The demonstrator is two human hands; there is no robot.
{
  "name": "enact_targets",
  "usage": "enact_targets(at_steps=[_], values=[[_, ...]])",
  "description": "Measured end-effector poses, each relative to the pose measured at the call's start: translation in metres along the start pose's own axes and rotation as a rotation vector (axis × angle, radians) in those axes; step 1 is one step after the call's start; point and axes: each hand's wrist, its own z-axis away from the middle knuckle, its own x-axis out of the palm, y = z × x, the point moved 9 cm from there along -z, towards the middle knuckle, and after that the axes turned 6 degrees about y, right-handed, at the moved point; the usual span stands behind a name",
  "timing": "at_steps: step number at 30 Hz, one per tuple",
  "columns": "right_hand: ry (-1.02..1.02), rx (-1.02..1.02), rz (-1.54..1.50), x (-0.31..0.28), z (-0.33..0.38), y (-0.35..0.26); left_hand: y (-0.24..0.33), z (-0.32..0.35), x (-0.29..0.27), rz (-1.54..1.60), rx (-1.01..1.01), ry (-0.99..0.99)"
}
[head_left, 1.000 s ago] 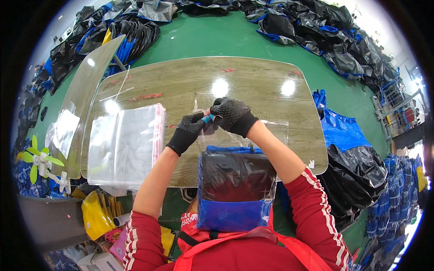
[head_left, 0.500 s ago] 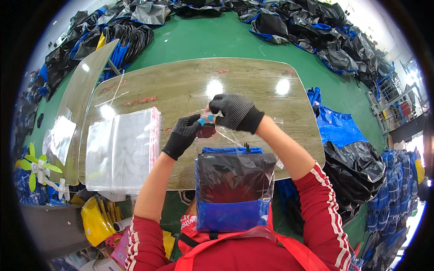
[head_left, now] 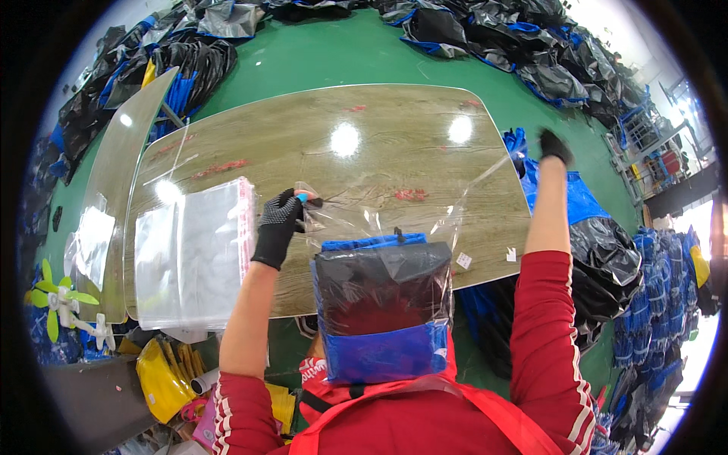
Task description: The person folds blue and black plastic bags, places them into clear plastic packaging, and seals the packages. The person repeats this process multiple times, handling each bag individually and stacking the finished packages on the table.
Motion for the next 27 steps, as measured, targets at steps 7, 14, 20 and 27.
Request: enact_targets(at_steps=[7,14,20,27], values=[[-1.131,0.24,-0.913,0.102,0.232,-0.027,-0.001,-0.009,0.011,0.321,-0.196,-0.288],[-1.406,0.141,-1.472,0.0,0.291,-0.103,0.011,0.047,-0.004,0.519,-0.04,-0.372],[-0.79,-0.973,-0.575,-0.052,0.316,-0.061,0.02,0.129,-0.002,-0.591,0.509,-0.512],[-0.552,-0.706,-0.781,-0.104,0.277,-0.157,0.03,0.115,-0.036,-0.58,0.317,-0.556]])
